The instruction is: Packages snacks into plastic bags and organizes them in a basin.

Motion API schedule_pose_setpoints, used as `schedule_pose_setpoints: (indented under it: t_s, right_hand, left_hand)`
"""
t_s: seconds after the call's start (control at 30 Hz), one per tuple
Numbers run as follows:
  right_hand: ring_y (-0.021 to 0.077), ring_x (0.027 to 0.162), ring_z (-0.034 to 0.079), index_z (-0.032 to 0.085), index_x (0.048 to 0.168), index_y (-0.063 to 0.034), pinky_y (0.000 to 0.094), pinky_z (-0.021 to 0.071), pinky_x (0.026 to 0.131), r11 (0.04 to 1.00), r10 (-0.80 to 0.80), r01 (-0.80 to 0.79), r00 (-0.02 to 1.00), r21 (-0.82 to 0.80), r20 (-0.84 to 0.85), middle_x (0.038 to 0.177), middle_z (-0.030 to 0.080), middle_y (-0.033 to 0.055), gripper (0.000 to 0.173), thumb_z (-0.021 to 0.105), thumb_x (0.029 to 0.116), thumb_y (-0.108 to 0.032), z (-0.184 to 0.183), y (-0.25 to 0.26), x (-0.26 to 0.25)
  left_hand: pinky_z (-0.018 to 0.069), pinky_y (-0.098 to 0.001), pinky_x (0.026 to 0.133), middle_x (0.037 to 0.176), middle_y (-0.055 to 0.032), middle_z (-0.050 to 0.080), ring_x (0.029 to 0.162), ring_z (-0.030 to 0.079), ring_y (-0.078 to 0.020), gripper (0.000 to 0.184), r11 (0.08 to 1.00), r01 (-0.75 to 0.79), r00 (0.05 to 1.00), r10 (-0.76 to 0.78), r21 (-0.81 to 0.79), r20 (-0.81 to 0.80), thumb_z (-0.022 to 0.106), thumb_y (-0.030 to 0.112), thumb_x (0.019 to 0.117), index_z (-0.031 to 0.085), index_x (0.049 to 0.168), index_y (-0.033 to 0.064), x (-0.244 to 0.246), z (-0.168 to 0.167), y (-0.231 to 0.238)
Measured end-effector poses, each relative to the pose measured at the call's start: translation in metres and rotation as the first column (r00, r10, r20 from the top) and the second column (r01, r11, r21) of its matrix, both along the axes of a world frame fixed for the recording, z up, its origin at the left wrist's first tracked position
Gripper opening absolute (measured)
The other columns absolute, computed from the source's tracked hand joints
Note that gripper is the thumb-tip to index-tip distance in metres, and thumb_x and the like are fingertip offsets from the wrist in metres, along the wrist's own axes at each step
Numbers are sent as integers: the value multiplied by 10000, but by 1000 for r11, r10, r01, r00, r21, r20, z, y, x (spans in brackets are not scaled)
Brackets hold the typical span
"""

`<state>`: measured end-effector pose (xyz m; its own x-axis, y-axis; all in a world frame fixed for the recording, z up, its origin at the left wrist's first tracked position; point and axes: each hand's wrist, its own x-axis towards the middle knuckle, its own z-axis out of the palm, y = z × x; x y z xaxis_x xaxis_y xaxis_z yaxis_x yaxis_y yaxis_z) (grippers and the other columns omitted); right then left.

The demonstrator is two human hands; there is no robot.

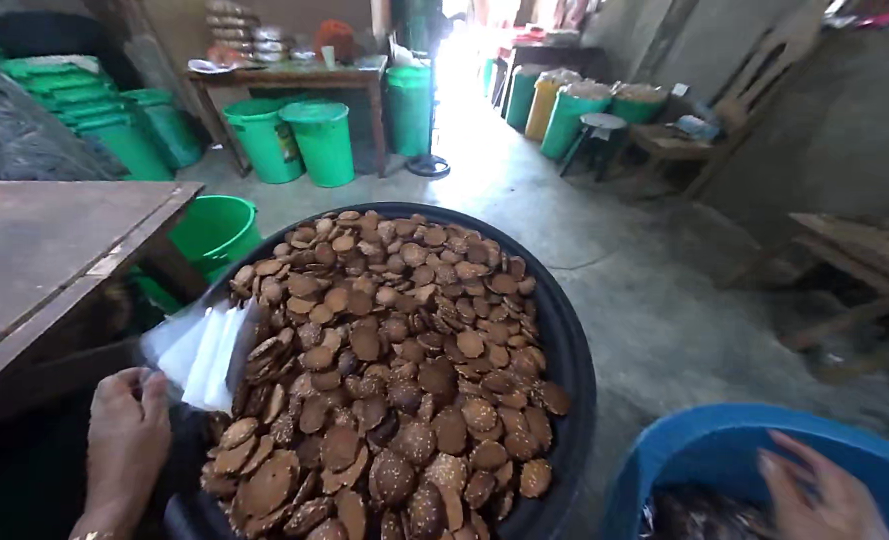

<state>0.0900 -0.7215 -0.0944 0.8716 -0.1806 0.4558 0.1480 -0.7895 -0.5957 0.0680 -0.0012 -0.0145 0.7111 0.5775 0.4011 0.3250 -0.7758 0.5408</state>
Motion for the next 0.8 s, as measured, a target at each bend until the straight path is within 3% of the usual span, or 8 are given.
schedule_pose_setpoints:
  t_s: [0.07, 0.2, 0.27, 0.33, 0.43, 0.57, 0.7, 0.8]
  right_hand:
    - [353, 1089, 673, 600, 1286, 106, 442, 567, 940, 991, 122, -121, 992, 48, -21, 1251, 627, 312, 343, 551, 1020, -106, 69, 100, 28]
    - [300, 944, 728, 721, 1141, 15, 463, 602, 847, 854, 501, -508, 861, -112, -87, 1067, 730, 178, 241, 607, 968, -109, 107, 203, 76]
    - [324, 1048, 704, 687, 1260, -8, 487, 562, 943, 789, 550, -601, 784, -129, -290, 1175, 709, 191, 327, 609, 1009, -202, 117, 236, 97]
    - [345, 1318, 566, 523, 1479, -40, 510, 424, 1127, 782, 447, -612, 683, -119, -577, 1435, 575, 207, 526, 564, 1049, -342, 129, 268, 113]
    - [382, 1412, 466, 471, 1503, -27, 555, 371, 1159, 774, 274, -598, 614, -210, -740, 1511, 488, 231, 562, 541, 1060, -366, 121, 304, 130]
    - [392, 1296, 568, 592, 1350, 19, 539, 429, 1102, 814, 224, -531, 662, -237, -715, 1353, 603, 250, 365, 454, 1091, -197, 124, 313, 136]
    - [404, 1303, 551, 580, 1371, 21, 549, 427, 1099, 861, 127, -434, 687, -264, -715, 1387, 559, 270, 388, 452, 1088, -211, 130, 285, 143]
    - [403, 1302, 561, 588, 1397, -22, 556, 448, 1081, 831, -26, -401, 664, -385, -747, 1432, 545, 246, 389, 463, 1084, -218, 119, 280, 141]
  left_hand:
    - [398, -670, 1028, 1205, -424, 568, 1176, 549, -573, 425, 999, 13, 1000, -13, 39, 2, 414, 192, 1069, 573, 1186, -185, -8, -1, 0]
    - [496, -582, 833, 947, -385, 612, 888, 626, -487, 418, 985, 121, 982, -137, 126, 129, 466, 195, 1056, 591, 994, -199, -12, 2, -16]
    - [512, -387, 698, 795, -240, 577, 728, 581, -250, 440, 960, 272, 934, -281, 72, 219, 459, 233, 1057, 565, 892, -160, -9, 10, -32]
    - [492, -205, 635, 721, -24, 528, 663, 531, -11, 466, 888, 453, 853, -405, -81, 329, 417, 326, 1084, 561, 859, -56, -2, 20, -55]
    - [496, -108, 621, 730, 187, 544, 659, 538, 120, 381, 720, 647, 735, -503, -250, 456, 420, 407, 1086, 606, 910, 125, 20, 43, -99]
    - [482, -112, 639, 804, 127, 567, 689, 538, 89, 312, 683, 697, 678, -528, -218, 512, 443, 289, 1075, 646, 989, 69, 54, 81, -122]
    - [472, -124, 554, 701, 103, 550, 598, 532, 69, 212, 762, 603, 736, -415, -237, 535, 543, 191, 1018, 622, 852, 86, 82, 93, -125]
    - [448, -288, 585, 724, -54, 529, 626, 512, -102, 205, 871, 477, 809, -380, -122, 447, 609, 147, 974, 563, 855, -13, 107, 66, -110]
